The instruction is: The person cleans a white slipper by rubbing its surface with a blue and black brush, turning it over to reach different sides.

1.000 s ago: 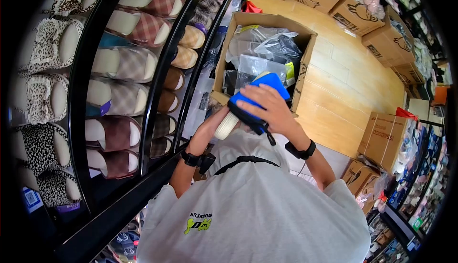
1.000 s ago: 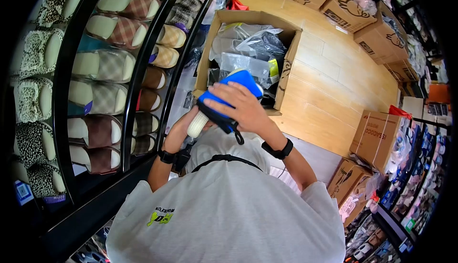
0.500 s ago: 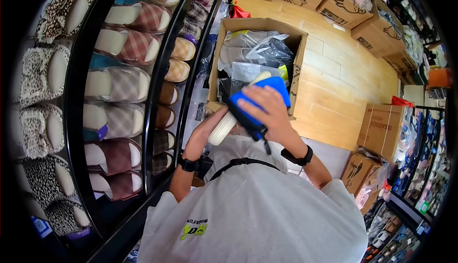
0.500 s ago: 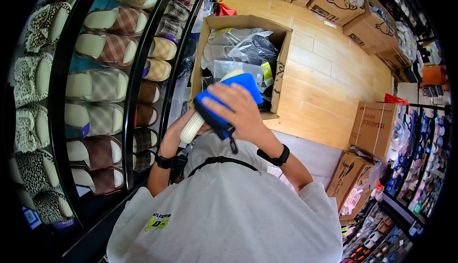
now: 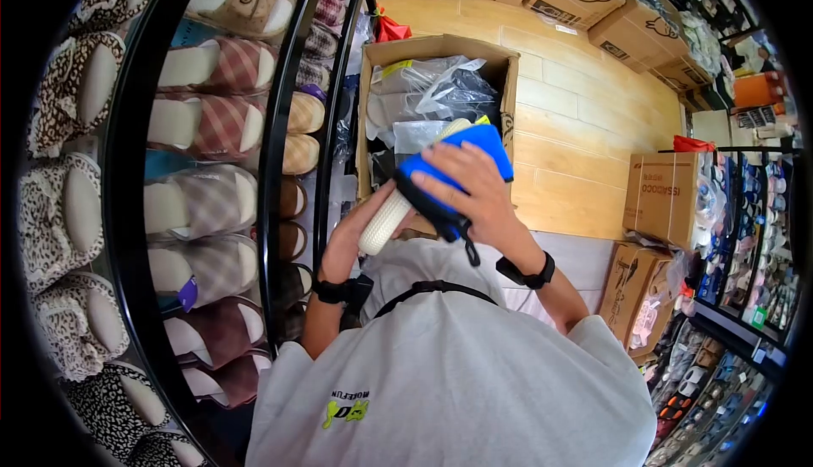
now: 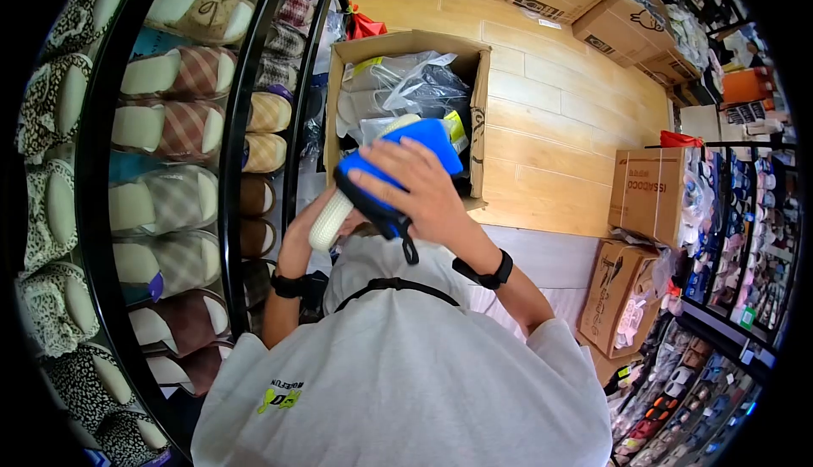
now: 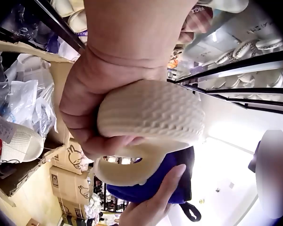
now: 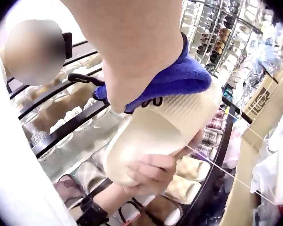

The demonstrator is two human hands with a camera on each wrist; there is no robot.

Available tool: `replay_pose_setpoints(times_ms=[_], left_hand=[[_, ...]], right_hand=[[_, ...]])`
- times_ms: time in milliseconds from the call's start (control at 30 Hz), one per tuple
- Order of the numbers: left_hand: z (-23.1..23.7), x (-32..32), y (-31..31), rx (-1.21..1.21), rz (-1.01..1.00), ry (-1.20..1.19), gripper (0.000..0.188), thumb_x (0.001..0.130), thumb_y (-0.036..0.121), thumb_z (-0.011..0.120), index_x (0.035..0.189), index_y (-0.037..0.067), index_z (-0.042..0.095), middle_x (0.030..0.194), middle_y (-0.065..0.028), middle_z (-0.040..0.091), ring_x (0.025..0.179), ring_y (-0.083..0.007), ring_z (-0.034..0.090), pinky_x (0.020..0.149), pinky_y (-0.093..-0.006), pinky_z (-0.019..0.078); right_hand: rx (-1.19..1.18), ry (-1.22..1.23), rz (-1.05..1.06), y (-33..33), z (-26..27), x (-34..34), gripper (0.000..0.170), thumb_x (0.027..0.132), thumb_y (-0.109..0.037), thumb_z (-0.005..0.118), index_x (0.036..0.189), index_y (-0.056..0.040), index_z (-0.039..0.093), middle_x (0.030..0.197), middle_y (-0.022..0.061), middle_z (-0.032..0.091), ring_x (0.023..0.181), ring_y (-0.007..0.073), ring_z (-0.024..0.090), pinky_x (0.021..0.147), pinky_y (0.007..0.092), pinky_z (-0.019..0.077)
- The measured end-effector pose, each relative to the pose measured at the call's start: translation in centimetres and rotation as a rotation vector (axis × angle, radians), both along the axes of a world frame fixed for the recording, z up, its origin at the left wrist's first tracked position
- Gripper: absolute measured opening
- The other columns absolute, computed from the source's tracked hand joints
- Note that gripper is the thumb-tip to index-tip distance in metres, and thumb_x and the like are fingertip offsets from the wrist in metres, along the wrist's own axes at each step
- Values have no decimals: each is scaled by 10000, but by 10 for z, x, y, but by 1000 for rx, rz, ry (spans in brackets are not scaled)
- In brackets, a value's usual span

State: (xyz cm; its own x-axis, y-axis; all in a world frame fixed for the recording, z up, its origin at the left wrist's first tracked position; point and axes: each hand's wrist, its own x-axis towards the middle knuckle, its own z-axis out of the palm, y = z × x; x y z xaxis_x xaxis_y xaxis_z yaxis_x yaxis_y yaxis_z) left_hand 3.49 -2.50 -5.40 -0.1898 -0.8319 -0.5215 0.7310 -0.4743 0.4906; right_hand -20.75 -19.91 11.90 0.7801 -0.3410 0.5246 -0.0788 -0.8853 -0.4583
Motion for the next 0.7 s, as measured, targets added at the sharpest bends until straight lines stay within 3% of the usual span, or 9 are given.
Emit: replay_pose_setpoints(times_ms=[67, 133, 200, 267, 400, 467, 533, 567, 700], left_hand=[[66, -11, -46, 253, -155, 93, 692, 1173, 660, 378, 924, 52, 593, 692, -40, 515, 508, -186, 519, 459, -310, 428], [65, -18, -49, 232, -158, 16, 713, 1171, 674, 365, 934, 44, 599, 696, -55, 523, 514, -189, 530, 459, -307, 429], [53, -25, -40, 275, -114, 92, 714, 1170, 676, 368, 983, 37, 624, 715, -78, 565, 533, -196, 566, 475, -327, 469], [60, -49, -1, 4, 296, -147, 556, 1220, 437, 452, 1518, -2, 619, 1279, -108, 773, 1069, -206, 777, 868, -298, 626], [-60, -24, 42, -141, 14, -477, 545, 1224, 392, 462, 1604, 12, 552, 1401, -107, 725, 1204, -195, 734, 974, -294, 595], [-69, -24, 40, -184, -95, -586, 548, 1226, 378, 465, 1633, 16, 529, 1441, -107, 709, 1248, -191, 720, 1009, -292, 584], [-17, -46, 2, 195, -161, -406, 605, 1179, 644, 395, 1194, 113, 685, 768, -13, 559, 538, -139, 522, 468, -297, 432], [59, -60, -21, 304, -151, -108, 623, 1171, 671, 383, 1091, 121, 663, 726, 5, 482, 508, -128, 459, 444, -285, 395], [44, -64, -3, 271, -56, -212, 696, 1157, 720, 346, 968, 106, 613, 690, 3, 464, 471, -136, 473, 412, -290, 392]], right_hand=[[13, -18, -76, -9, -2, 1, 691, 845, -211, 792, 1528, -184, 691, 1598, 126, 628, 1469, 361, 587, 1232, 551, 426], [12, -25, -103, -6, -2, 2, 654, 859, -215, 797, 1506, -177, 708, 1573, 127, 644, 1450, 370, 595, 1224, 560, 430], [22, -38, -64, 7, -2, 0, 678, 847, -232, 815, 1513, -176, 700, 1574, 131, 639, 1456, 371, 590, 1226, 562, 431], [-20, 25, 73, 20, -13, -6, 857, 732, -230, 840, 1565, -172, 646, 1595, 118, 621, 1484, 354, 574, 1256, 544, 419], [-91, 108, 168, 20, -20, -24, 831, 761, -158, 800, 1575, -184, 635, 1619, 114, 605, 1500, 333, 569, 1274, 516, 412], [-17, 49, 119, 7, -28, -36, 808, 792, -173, 799, 1581, -197, 630, 1623, 117, 605, 1493, 347, 575, 1270, 530, 413], [81, 7, -39, 4, -21, -43, 709, 852, -194, 788, 1550, -199, 666, 1591, 129, 633, 1468, 361, 588, 1243, 559, 426], [75, -13, -74, 2, -24, -44, 689, 859, -202, 790, 1539, -194, 677, 1583, 130, 638, 1460, 365, 591, 1232, 560, 434], [-8, -40, -21, 25, -23, -36, 669, 849, -265, 809, 1503, -174, 702, 1563, 121, 649, 1439, 363, 604, 1199, 552, 457]])
